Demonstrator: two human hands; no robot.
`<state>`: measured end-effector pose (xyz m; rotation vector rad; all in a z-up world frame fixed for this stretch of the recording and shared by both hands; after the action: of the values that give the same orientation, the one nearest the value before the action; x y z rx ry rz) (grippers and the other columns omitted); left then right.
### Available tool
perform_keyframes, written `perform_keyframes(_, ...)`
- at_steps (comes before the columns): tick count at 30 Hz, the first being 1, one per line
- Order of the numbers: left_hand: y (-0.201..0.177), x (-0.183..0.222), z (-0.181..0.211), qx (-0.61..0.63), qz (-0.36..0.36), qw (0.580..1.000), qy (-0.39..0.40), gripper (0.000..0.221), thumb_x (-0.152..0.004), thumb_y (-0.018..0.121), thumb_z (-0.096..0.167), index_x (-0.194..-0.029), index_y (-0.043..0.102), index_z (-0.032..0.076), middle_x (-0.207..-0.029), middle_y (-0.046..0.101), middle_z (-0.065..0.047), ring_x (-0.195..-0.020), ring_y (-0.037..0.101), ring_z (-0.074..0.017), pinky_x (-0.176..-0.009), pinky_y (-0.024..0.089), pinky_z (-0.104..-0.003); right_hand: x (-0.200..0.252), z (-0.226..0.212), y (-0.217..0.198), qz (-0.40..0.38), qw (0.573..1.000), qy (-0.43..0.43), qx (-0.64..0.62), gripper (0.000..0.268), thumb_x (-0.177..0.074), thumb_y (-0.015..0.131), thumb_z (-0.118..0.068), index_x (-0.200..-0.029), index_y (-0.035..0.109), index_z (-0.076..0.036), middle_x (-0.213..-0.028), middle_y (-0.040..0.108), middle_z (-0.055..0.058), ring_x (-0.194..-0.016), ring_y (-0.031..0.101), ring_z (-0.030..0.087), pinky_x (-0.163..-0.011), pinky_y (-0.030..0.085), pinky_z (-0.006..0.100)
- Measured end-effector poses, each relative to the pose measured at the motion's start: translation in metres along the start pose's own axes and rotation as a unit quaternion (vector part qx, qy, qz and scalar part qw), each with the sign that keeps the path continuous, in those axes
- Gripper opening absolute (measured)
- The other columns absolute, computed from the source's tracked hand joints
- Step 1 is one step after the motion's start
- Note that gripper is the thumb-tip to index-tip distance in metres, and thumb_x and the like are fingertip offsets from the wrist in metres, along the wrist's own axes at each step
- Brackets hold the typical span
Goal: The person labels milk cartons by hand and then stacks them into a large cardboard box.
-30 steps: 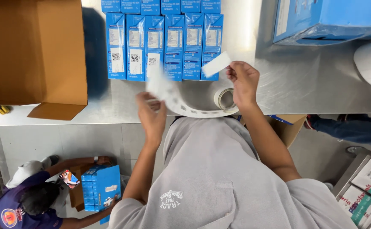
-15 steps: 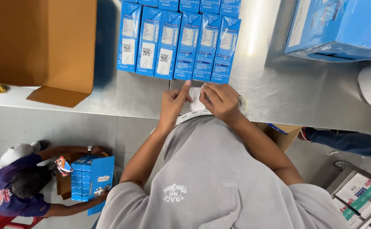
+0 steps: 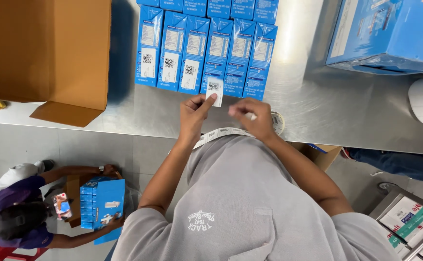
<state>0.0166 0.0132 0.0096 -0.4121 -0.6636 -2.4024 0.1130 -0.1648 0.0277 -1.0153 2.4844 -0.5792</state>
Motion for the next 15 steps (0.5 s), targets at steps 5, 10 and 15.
perform_keyframes(5, 0.003, -0.003, 0.001, -0.044, -0.043, 0.998, 0.021, 0.017, -0.094, 0.079, 0.019, -0.086, 0.077, 0.003, -0.066, 0.054, 0.009, -0.057, 0.036, 0.0001, -0.052, 0.024, -0.024, -0.034, 0.03, 0.018, -0.02, 0.797, 0.4, -0.452, 0.034, -0.091, 0.073, -0.037, -0.098, 0.079, -0.004, -0.086, 0.077, 0.004, -0.077, 0.07, 0.012, -0.072, 0.058, 0.026)
perform_keyframes(10, -0.006, -0.029, -0.017, -0.076, -0.046, 0.996, 0.032, 0.019, -0.095, 0.079, 0.02, -0.088, 0.078, 0.002, -0.069, 0.055, 0.01, -0.06, 0.038, 0.0006, -0.053, 0.025, -0.023, -0.07, 0.056, 0.034, 0.036, 0.873, 0.312, -0.373, 0.027, -0.088, 0.088, -0.027, -0.1, 0.079, -0.004, -0.086, 0.069, 0.001, -0.074, 0.059, 0.007, -0.071, 0.05, 0.025)
perform_keyframes(15, -0.018, -0.064, -0.028, 0.032, 0.028, 0.988, -0.15, 0.038, -0.096, 0.073, 0.034, -0.068, 0.057, 0.013, -0.058, 0.045, 0.007, -0.045, 0.03, -0.0036, -0.041, 0.021, -0.025, -0.098, 0.049, 0.043, 0.137, 0.982, 0.038, 0.121, 0.021, -0.079, 0.092, -0.031, -0.086, 0.083, -0.012, -0.081, 0.063, 0.0, -0.087, 0.049, 0.019, -0.075, 0.041, 0.034)
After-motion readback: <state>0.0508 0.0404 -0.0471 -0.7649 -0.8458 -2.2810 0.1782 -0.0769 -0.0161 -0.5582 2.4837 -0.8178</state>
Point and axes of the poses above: each hand's wrist, its own x-axis away from the middle knuckle, its own y-axis out of the palm, z = x × y, the point moved 1 cm from there along -x, towards the middle knuckle
